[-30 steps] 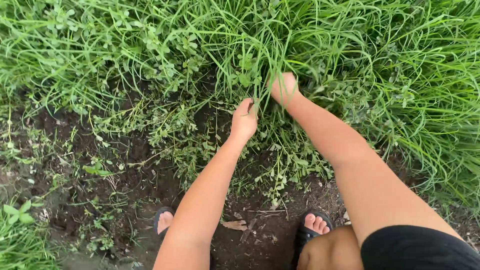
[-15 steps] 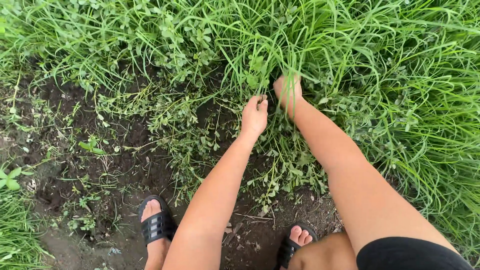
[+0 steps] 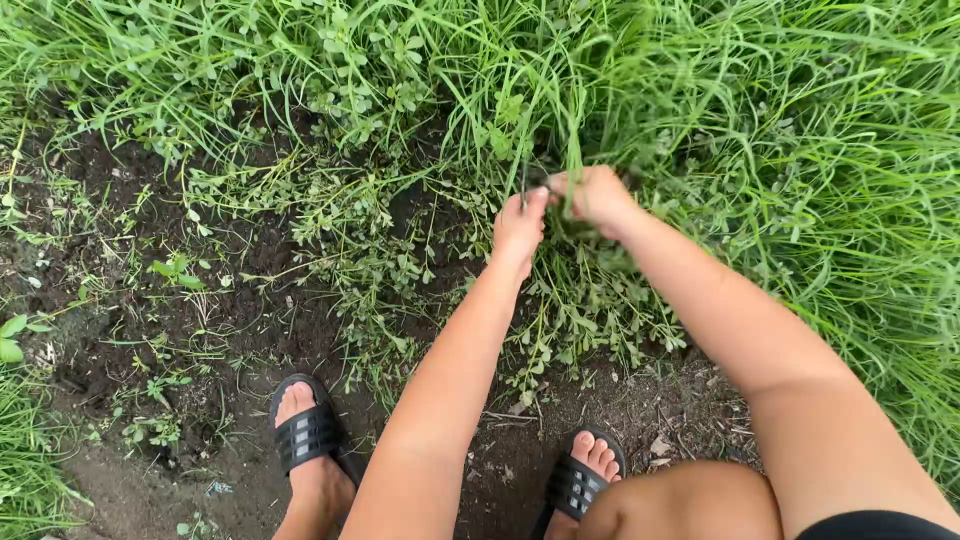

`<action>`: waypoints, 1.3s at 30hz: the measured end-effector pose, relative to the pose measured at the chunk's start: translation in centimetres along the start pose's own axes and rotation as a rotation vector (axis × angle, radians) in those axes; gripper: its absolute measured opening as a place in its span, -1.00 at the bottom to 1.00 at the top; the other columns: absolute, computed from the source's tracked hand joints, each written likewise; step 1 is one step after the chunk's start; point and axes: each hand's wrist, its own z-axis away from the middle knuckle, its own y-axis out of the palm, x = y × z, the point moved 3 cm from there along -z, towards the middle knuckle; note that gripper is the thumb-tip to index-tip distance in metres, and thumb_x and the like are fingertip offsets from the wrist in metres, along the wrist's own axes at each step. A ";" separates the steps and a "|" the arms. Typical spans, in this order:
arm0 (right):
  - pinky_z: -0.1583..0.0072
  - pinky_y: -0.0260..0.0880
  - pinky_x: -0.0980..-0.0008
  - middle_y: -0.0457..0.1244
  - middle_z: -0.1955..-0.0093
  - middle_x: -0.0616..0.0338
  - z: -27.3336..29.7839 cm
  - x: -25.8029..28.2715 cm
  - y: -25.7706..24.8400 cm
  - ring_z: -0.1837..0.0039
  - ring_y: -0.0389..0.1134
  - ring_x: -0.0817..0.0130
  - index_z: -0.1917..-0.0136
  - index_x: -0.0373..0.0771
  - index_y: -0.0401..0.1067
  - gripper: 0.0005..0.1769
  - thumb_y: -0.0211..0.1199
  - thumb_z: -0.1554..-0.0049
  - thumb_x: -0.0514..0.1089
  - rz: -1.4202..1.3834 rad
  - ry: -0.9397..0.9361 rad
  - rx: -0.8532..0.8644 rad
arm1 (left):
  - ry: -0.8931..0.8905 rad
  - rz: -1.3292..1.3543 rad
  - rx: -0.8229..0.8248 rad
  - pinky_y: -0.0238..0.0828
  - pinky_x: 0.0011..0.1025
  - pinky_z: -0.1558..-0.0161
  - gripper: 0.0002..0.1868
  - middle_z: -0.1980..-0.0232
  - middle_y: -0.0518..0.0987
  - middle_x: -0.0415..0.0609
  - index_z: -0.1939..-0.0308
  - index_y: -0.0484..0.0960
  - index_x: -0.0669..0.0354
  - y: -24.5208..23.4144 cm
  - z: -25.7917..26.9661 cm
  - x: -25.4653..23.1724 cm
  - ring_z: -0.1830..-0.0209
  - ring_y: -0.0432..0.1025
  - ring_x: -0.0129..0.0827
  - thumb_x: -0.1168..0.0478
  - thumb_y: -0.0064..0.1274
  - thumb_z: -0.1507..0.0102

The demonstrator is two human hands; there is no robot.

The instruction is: Pulling grass and weeds from the soil by hand in an outdoor garden area.

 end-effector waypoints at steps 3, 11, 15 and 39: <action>0.09 0.47 0.40 0.42 -0.12 0.18 0.8 0.3 3.7 0.20 0.38 0.44 -0.40 -0.25 0.38 -0.55 0.11 -0.25 -0.24 -0.189 -0.073 0.145 | 0.050 0.171 -0.016 0.25 -0.52 0.38 -0.67 0.21 0.50 -0.11 -0.06 0.60 0.14 -1.1 1.3 -0.5 0.37 0.34 -0.51 -0.02 0.06 -0.42; 0.13 0.57 0.28 0.33 -0.21 0.20 6.4 8.9 7.9 0.19 0.51 0.29 -0.51 -0.08 0.11 -0.38 -0.10 -0.19 -0.37 -0.004 -0.091 0.288 | 0.314 0.298 -0.389 0.46 -0.43 0.24 -0.69 0.10 0.55 -0.07 0.01 0.56 0.22 -10.7 -0.3 0.6 0.28 0.46 -0.39 0.03 -0.07 -0.42; 0.06 0.48 0.07 0.42 0.07 -0.09 -0.3 7.1 4.6 0.09 0.48 -0.04 -0.25 0.01 0.57 -0.58 0.10 -0.21 -0.27 1.129 -0.494 -0.226 | 0.465 0.313 -0.448 0.46 -0.45 0.07 -0.53 0.05 0.64 0.06 -0.01 0.64 0.50 -14.2 -2.2 2.1 0.18 0.48 -0.39 0.07 -0.14 -0.59; 0.08 0.27 0.13 0.43 0.14 0.40 -19.2 -8.5 0.1 0.08 0.39 0.34 0.05 0.05 0.67 -0.82 0.29 -0.12 -0.02 2.087 -0.090 -0.135 | 0.041 0.002 0.123 0.60 -0.31 0.32 -0.65 0.30 0.52 -0.05 -0.03 0.48 0.23 -3.0 -2.7 -0.6 0.60 0.30 -0.51 0.01 0.00 -0.39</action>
